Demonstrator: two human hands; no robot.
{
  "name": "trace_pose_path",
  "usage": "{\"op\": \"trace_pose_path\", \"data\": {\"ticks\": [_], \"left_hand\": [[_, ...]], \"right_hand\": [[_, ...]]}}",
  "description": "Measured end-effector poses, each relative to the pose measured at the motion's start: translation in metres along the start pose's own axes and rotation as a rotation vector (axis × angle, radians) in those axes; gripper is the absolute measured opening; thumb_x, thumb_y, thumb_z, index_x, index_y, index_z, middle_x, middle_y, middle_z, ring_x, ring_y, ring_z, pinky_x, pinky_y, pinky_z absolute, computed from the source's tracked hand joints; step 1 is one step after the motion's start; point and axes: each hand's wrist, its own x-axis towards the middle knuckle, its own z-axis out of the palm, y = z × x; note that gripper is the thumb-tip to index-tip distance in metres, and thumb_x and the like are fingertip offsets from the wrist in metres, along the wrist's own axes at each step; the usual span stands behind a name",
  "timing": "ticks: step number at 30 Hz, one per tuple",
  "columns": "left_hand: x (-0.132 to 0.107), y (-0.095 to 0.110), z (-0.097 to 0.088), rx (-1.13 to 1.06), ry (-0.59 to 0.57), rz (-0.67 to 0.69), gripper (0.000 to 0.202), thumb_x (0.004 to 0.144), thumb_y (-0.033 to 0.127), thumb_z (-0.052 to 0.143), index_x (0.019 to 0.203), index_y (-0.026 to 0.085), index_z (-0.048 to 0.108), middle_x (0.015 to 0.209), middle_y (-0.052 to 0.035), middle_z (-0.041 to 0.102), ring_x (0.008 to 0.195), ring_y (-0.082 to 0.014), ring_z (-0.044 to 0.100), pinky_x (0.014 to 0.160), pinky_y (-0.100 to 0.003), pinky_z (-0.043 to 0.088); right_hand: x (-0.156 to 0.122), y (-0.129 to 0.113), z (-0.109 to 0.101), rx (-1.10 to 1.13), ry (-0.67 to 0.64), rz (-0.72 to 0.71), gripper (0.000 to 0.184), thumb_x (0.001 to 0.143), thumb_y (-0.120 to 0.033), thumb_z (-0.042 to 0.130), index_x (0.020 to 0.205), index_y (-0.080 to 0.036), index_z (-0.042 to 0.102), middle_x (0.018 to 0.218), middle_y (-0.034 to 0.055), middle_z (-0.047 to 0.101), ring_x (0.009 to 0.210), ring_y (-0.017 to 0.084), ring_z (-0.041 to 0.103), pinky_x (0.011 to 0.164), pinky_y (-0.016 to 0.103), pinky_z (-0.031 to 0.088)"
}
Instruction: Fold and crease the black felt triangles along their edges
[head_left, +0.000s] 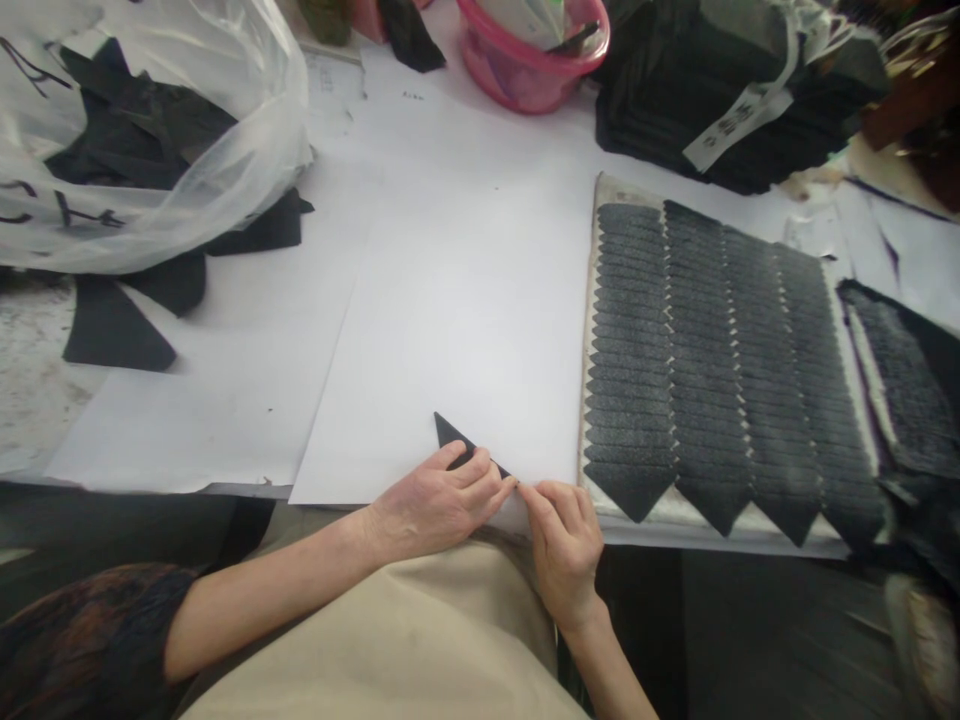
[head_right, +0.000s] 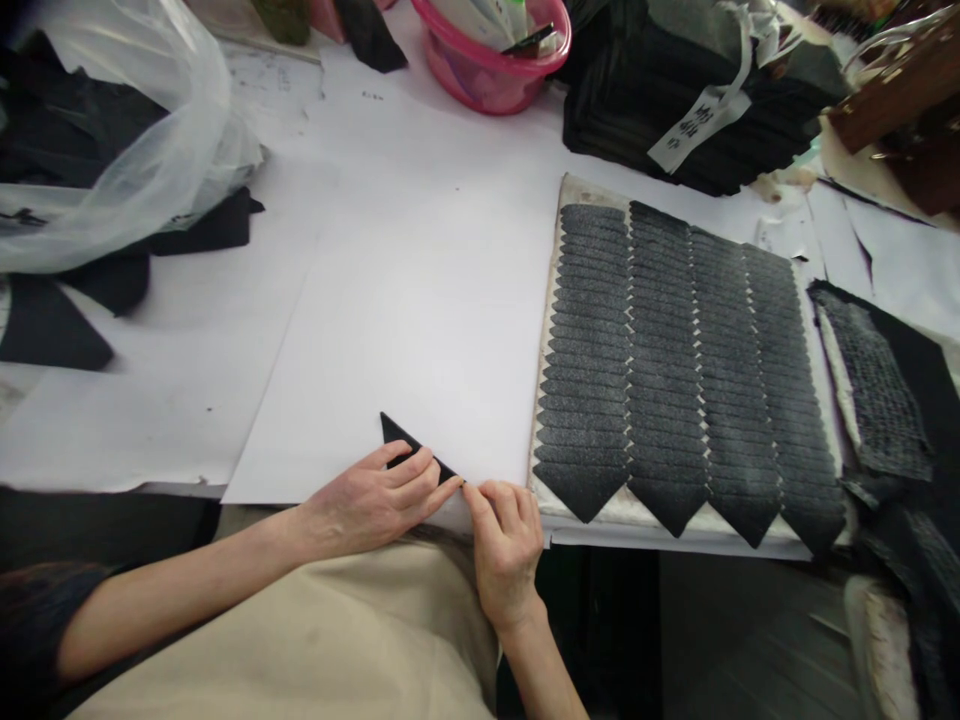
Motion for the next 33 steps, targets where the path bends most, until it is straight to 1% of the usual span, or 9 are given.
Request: {"op": "trace_pose_path", "data": {"ticks": [7,16,26,33], "left_hand": [[0.0007,0.0004,-0.0007,-0.004,0.027,-0.002,0.036,0.095,0.018,0.048,0.130,0.013,0.051,0.111,-0.0102,0.063,0.112,-0.0249,0.055,0.092,-0.042,0.045],[0.0015,-0.0002,-0.0025,0.001,0.019,0.007,0.036,0.094,0.016,0.049,0.130,0.012,0.051,0.110,-0.0104,0.063,0.112,-0.0248,0.055,0.091,-0.041,0.045],[0.0014,-0.0005,-0.0031,0.012,-0.031,0.006,0.037,0.095,0.017,0.045,0.132,0.013,0.050,0.112,-0.0100,0.062,0.114,-0.0250,0.053,0.092,-0.042,0.044],[0.0004,0.0007,0.0001,-0.011,-0.042,-0.008,0.039,0.095,0.017,0.047,0.134,0.015,0.049,0.113,-0.0115,0.062,0.116,-0.0250,0.052,0.094,-0.041,0.042]], "right_hand": [[-0.0020,0.0006,0.0020,0.099,0.069,0.046,0.026,0.089,-0.005,0.057,0.108,-0.022,0.064,0.095,0.0056,0.063,0.091,0.019,0.057,0.080,0.036,0.050],[-0.0018,-0.0007,0.0014,0.079,0.077,0.035,0.028,0.087,-0.003,0.059,0.107,-0.021,0.066,0.094,0.0056,0.064,0.091,0.019,0.057,0.080,0.036,0.050],[-0.0031,-0.0005,0.0032,0.043,0.039,0.024,0.033,0.087,-0.004,0.060,0.112,-0.025,0.066,0.095,0.0053,0.063,0.094,0.019,0.055,0.083,0.037,0.049],[-0.0024,0.0000,-0.0012,0.024,-0.031,0.064,0.026,0.092,-0.010,0.053,0.110,-0.025,0.066,0.097,0.0058,0.063,0.091,0.019,0.055,0.081,0.037,0.050]]}}
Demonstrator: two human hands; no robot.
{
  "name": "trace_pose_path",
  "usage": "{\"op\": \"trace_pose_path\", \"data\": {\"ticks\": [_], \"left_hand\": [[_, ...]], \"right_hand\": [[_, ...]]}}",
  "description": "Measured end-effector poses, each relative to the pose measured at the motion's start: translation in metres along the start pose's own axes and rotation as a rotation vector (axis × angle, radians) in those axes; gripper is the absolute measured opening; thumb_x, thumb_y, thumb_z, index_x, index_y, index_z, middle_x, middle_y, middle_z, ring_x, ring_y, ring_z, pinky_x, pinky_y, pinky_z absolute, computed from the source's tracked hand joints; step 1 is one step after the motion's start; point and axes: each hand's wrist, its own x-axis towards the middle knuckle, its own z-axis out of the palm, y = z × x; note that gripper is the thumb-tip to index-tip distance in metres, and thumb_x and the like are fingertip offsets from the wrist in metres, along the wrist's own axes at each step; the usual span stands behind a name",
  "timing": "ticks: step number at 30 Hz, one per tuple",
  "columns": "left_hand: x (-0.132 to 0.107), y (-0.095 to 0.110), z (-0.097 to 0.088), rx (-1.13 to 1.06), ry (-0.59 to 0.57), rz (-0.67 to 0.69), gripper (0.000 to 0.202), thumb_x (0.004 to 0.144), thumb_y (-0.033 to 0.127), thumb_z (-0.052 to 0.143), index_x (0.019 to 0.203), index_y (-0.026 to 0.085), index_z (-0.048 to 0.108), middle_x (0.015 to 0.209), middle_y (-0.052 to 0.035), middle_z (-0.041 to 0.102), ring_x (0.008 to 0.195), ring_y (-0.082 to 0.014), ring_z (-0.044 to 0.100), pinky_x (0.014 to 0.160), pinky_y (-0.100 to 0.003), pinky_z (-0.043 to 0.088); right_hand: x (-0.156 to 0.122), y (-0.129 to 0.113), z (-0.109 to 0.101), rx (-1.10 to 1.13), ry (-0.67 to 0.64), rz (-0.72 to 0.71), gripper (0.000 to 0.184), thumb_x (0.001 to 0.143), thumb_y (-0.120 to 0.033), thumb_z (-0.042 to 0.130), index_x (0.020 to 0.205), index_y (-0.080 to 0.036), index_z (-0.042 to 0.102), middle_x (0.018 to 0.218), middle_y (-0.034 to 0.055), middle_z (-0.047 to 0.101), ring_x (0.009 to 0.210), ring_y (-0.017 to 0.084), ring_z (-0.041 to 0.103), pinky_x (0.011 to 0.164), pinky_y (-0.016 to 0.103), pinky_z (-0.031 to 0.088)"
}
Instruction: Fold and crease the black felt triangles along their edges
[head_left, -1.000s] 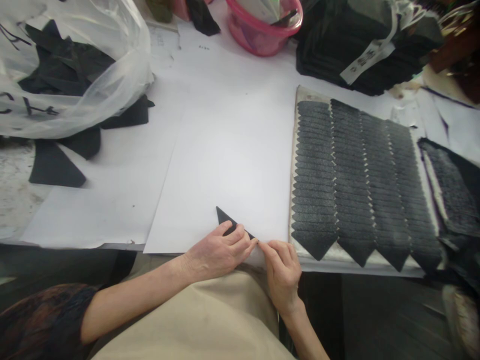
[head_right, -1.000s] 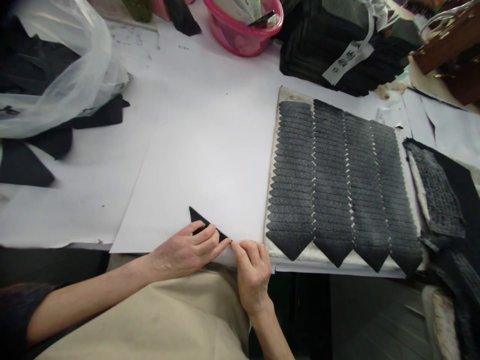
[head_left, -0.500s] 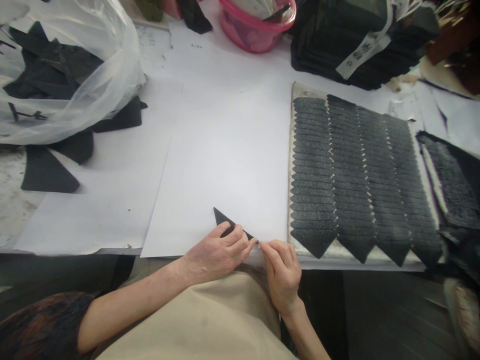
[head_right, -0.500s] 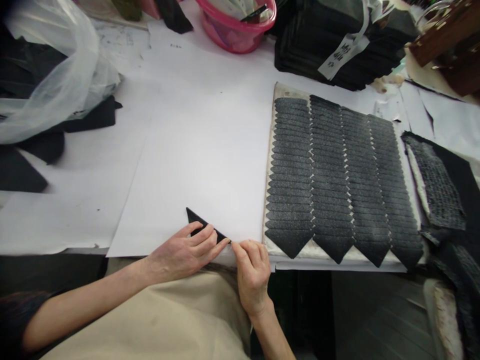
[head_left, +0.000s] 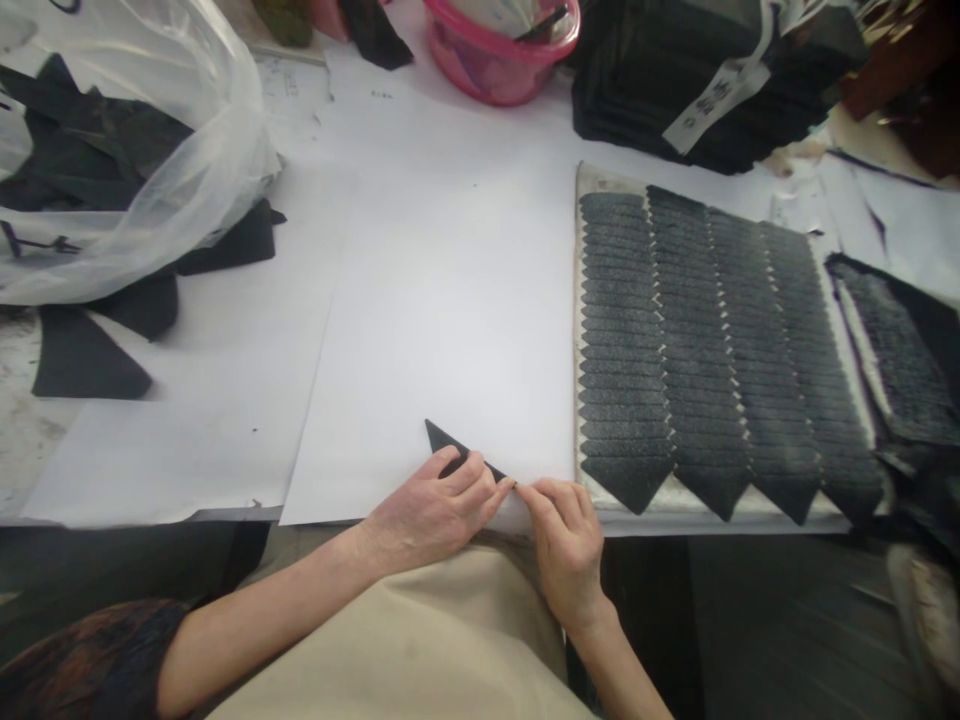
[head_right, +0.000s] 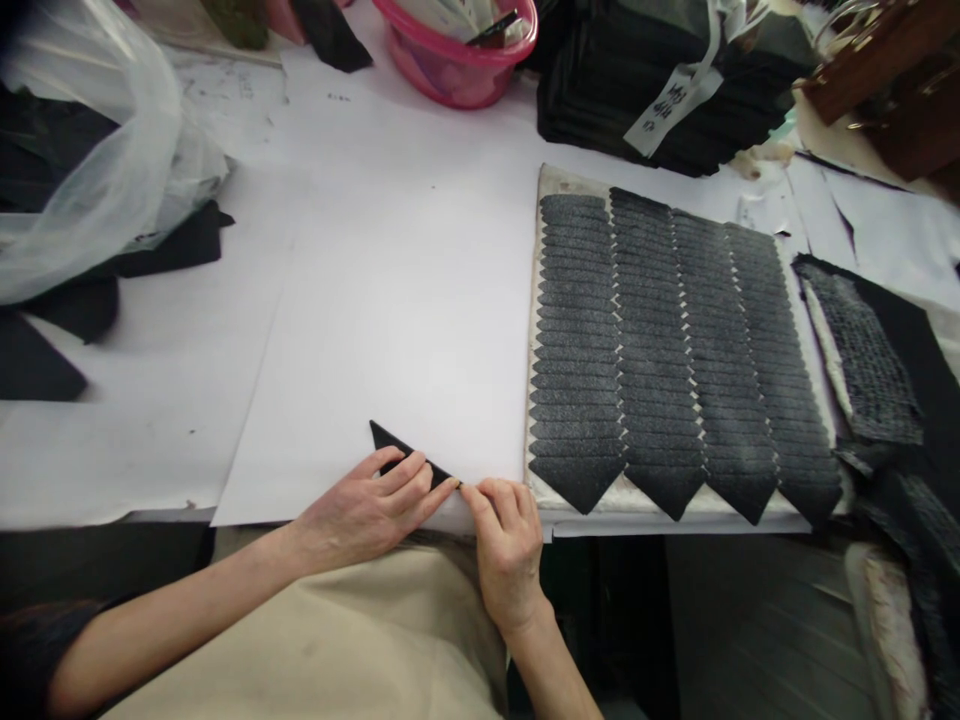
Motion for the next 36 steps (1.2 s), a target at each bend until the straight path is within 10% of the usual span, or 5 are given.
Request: {"op": "trace_pose_path", "data": {"ticks": [22,29,36], "left_hand": [[-0.010,-0.003,0.009,-0.246,0.322,-0.181,0.029,0.091,0.013,0.053,0.119,0.014,0.060,0.116,-0.0119,0.066,0.115,-0.0259,0.056,0.095,-0.041,0.046],[0.007,-0.007,-0.018,-0.610,0.222,-0.309,0.012,0.093,0.017,0.052,0.095,0.017,0.064,0.077,-0.0016,0.063,0.079,-0.0150,0.058,0.094,-0.040,0.042],[0.001,-0.007,-0.028,-1.033,-0.004,-0.465,0.017,0.095,0.028,0.049,0.089,0.021,0.063,0.081,-0.0008,0.062,0.080,-0.0150,0.055,0.075,-0.028,0.041]], "right_hand": [[0.020,-0.039,0.002,0.154,0.035,0.345,0.005,0.090,-0.023,0.060,0.086,-0.021,0.057,0.081,0.0000,0.061,0.078,0.018,0.057,0.073,0.031,0.043],[0.028,-0.053,-0.018,0.549,0.046,0.496,0.009,0.085,-0.027,0.067,0.091,-0.021,0.063,0.083,-0.0015,0.064,0.081,0.015,0.060,0.078,0.026,0.046],[0.035,-0.054,-0.024,0.923,-0.069,0.705,0.016,0.079,-0.032,0.072,0.083,-0.018,0.068,0.079,-0.0006,0.067,0.077,0.014,0.061,0.074,0.024,0.047]]}}
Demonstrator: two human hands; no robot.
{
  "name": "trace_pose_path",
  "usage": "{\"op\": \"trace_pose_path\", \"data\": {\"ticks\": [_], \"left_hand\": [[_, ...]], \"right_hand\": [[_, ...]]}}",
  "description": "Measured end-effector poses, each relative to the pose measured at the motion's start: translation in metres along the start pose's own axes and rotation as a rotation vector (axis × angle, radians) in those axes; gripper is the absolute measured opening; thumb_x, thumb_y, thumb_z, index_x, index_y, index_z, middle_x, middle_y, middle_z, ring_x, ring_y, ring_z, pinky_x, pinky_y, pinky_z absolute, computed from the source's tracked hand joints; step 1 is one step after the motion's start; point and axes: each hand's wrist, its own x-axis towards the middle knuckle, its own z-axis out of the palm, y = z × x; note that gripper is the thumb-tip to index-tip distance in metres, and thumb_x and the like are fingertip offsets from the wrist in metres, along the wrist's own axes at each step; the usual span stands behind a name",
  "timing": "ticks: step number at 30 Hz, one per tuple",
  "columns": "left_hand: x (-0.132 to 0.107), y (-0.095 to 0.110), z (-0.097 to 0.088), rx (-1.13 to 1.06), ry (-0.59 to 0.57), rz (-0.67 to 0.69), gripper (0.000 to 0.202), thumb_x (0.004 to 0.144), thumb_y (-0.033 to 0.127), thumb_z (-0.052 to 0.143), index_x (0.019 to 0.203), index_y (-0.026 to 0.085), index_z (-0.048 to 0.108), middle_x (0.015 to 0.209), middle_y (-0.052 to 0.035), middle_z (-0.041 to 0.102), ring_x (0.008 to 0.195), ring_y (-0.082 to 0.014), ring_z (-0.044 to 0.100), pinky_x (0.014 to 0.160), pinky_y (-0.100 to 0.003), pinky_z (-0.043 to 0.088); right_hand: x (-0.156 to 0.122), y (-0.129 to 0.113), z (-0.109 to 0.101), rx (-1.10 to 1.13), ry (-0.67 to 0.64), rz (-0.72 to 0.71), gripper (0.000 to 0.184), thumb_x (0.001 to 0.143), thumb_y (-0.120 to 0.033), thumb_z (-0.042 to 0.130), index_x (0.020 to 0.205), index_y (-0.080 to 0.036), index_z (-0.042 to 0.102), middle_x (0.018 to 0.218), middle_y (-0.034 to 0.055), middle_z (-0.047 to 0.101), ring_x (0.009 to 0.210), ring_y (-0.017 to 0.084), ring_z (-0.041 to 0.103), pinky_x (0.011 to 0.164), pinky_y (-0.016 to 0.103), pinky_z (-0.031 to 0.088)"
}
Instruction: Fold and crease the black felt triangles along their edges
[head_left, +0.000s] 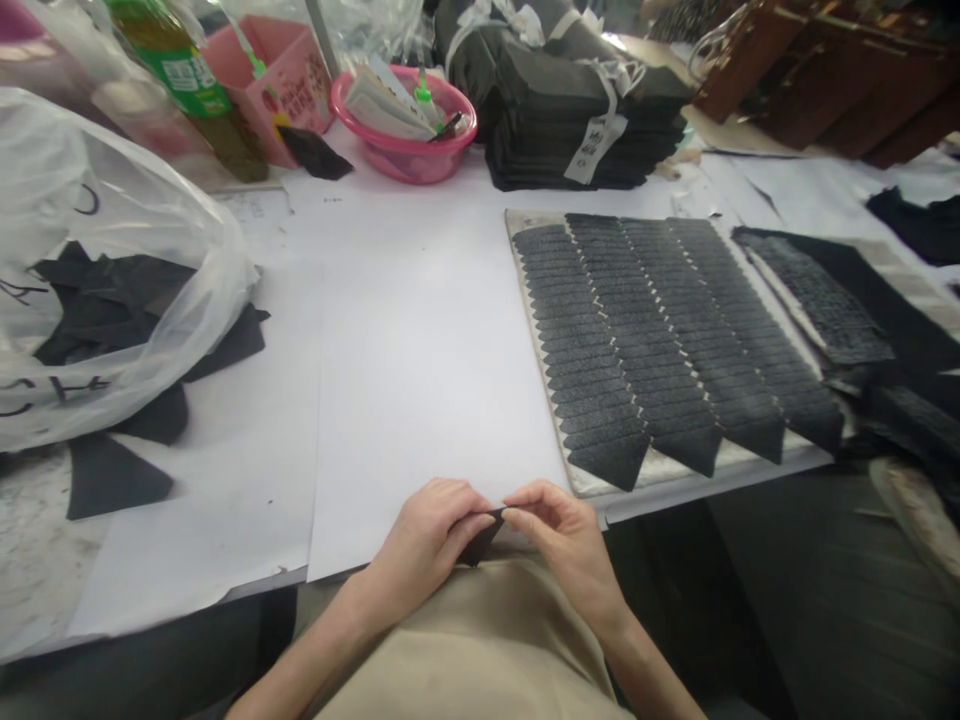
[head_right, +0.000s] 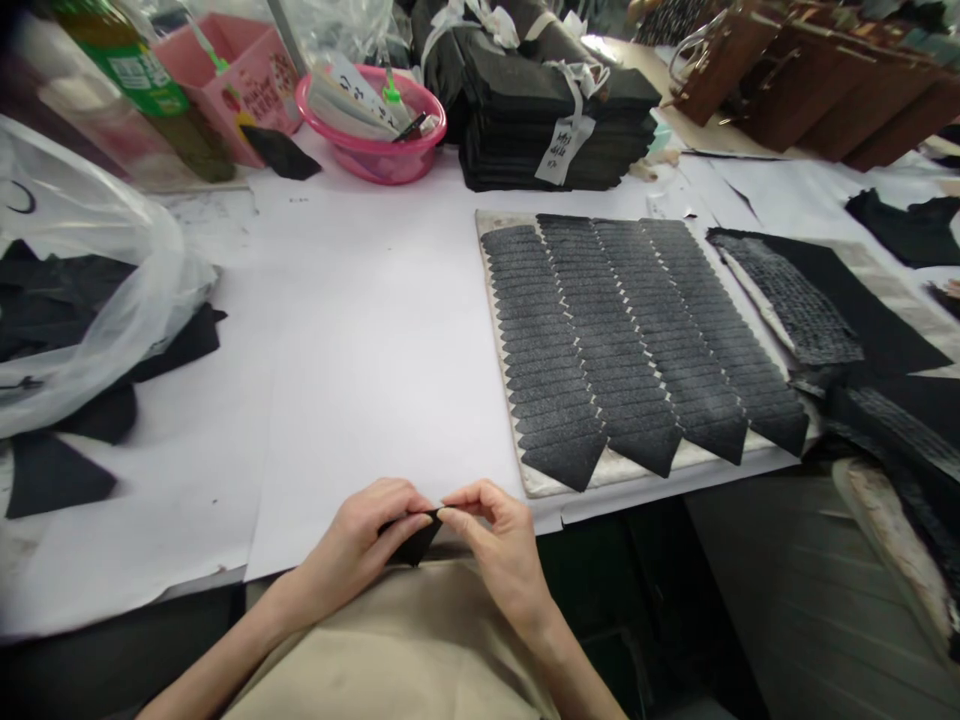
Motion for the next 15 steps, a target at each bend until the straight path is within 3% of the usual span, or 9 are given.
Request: {"op": "trace_pose_path", "data": {"ticks": [5,15], "left_hand": [[-0.0029,0.0040,-0.0030,-0.115,-0.069,-0.127,0.021,0.096,0.032,0.047,0.084,0.021,0.061,0.080,0.0007,0.061,0.076,-0.0137,0.055,0.071,-0.025,0.039],[-0.0051,0.0045,-0.0084,-0.027,-0.100,-0.182,0.019,0.093,0.032,0.051,0.081,0.021,0.061,0.079,0.0017,0.064,0.074,-0.0139,0.056,0.069,-0.024,0.038]], "right_hand": [[0.0010,0.0031,-0.0006,0.137,-0.055,0.116,0.021,0.076,-0.034,0.075,0.080,-0.016,0.065,0.068,-0.0019,0.065,0.063,0.011,0.058,0.064,0.023,0.045],[0.0022,0.0011,-0.0054,0.131,-0.043,0.071,0.017,0.079,-0.030,0.072,0.073,-0.016,0.064,0.065,-0.0033,0.062,0.064,0.010,0.054,0.066,0.021,0.042]]}}
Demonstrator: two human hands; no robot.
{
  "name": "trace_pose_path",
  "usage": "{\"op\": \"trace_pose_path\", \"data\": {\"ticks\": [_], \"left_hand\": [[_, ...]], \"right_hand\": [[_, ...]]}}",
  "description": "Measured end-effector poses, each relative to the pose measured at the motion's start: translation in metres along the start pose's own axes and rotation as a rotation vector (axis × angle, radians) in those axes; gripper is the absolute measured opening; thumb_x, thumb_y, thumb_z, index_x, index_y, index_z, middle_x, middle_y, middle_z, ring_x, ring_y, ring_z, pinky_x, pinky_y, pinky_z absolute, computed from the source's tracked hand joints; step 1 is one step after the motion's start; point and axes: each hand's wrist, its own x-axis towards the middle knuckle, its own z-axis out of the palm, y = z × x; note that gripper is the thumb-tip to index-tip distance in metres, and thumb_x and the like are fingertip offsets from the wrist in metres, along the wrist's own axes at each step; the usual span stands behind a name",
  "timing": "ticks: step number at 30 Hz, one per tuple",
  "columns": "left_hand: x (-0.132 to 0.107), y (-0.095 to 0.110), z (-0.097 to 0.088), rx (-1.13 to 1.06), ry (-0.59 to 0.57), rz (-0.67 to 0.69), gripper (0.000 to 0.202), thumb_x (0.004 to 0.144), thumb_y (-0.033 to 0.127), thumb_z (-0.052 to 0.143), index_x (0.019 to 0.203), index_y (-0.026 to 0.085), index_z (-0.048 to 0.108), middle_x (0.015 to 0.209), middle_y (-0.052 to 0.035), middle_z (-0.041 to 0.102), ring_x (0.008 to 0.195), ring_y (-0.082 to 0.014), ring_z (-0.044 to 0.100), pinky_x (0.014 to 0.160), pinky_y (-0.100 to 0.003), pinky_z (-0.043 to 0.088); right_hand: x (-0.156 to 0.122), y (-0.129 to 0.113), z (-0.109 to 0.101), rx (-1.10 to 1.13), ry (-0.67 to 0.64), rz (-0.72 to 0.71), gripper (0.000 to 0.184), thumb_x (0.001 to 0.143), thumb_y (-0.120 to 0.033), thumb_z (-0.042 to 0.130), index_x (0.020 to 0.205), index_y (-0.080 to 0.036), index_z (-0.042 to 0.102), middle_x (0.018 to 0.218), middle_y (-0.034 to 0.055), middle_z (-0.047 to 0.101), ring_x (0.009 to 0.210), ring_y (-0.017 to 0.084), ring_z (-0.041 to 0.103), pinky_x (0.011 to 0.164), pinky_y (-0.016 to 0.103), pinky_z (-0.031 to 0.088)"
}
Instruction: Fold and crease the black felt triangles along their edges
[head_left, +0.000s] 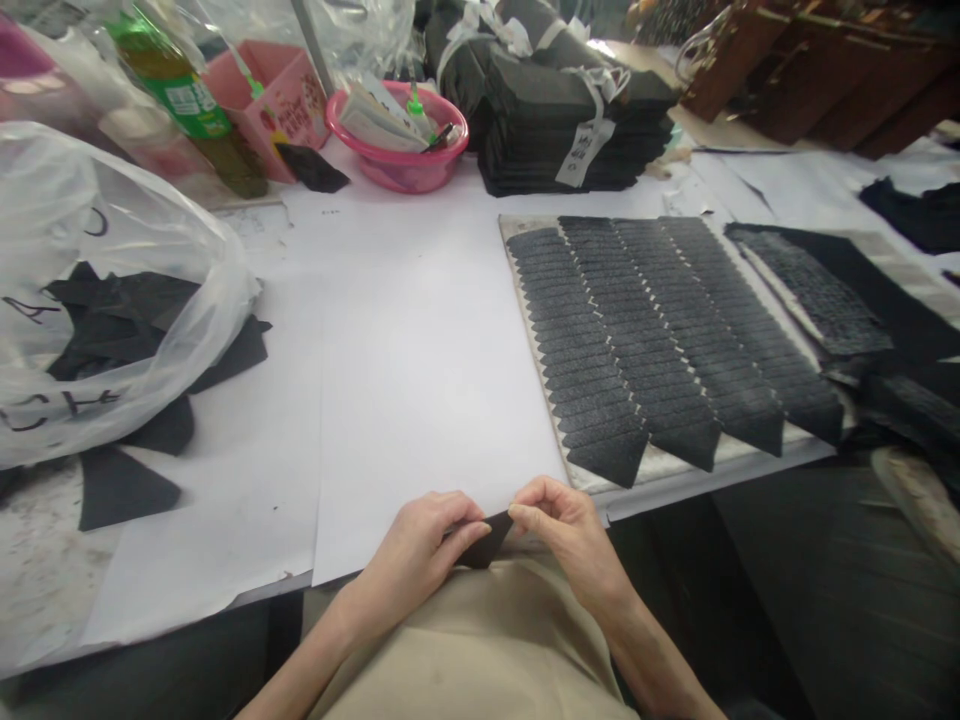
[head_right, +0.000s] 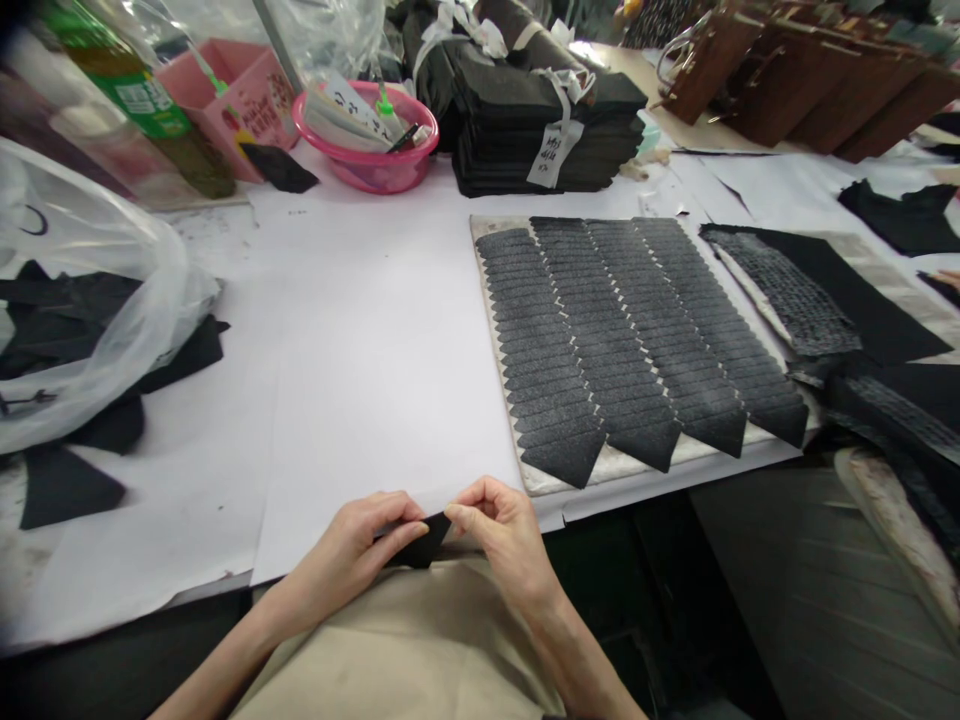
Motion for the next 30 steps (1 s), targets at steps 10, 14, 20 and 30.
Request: {"op": "trace_pose_path", "data": {"ticks": [10,14,20,30], "left_hand": [[-0.006,-0.003,-0.002,0.375,0.429,0.296,0.007,0.089,0.016,0.057,0.093,0.019,0.063,0.079,-0.0020,0.062,0.075,-0.0154,0.055,0.071,-0.029,0.042],[-0.007,-0.005,0.004,0.673,0.662,0.497,0.026,0.081,0.002,0.064,0.105,0.012,0.063,0.076,-0.0048,0.062,0.074,-0.0175,0.053,0.076,-0.036,0.045],[-0.007,-0.006,0.019,0.766,0.684,0.558,0.033,0.078,0.001,0.066,0.110,0.011,0.062,0.080,-0.0066,0.063,0.080,-0.0205,0.055,0.084,-0.043,0.046],[-0.004,0.003,0.024,0.561,0.625,0.473,0.029,0.080,0.007,0.065,0.104,0.021,0.061,0.076,-0.0027,0.063,0.075,-0.0185,0.057,0.079,-0.037,0.046]], "right_hand": [[0.013,0.004,0.004,0.175,0.224,-0.075,0.036,0.079,-0.040,0.073,0.106,-0.020,0.059,0.086,-0.0007,0.066,0.074,0.012,0.061,0.075,0.025,0.049],[0.009,0.004,0.020,0.152,0.100,-0.024,0.032,0.085,-0.047,0.064,0.093,-0.015,0.062,0.090,0.0051,0.068,0.077,0.015,0.064,0.080,0.030,0.052],[0.015,0.002,0.040,0.207,0.031,-0.016,0.036,0.085,-0.049,0.063,0.076,-0.016,0.055,0.069,-0.0009,0.061,0.069,0.013,0.060,0.073,0.027,0.053],[0.026,-0.001,0.032,0.048,0.039,-0.118,0.036,0.087,-0.051,0.059,0.075,-0.017,0.055,0.069,-0.0022,0.053,0.068,0.013,0.051,0.066,0.023,0.045]]}}
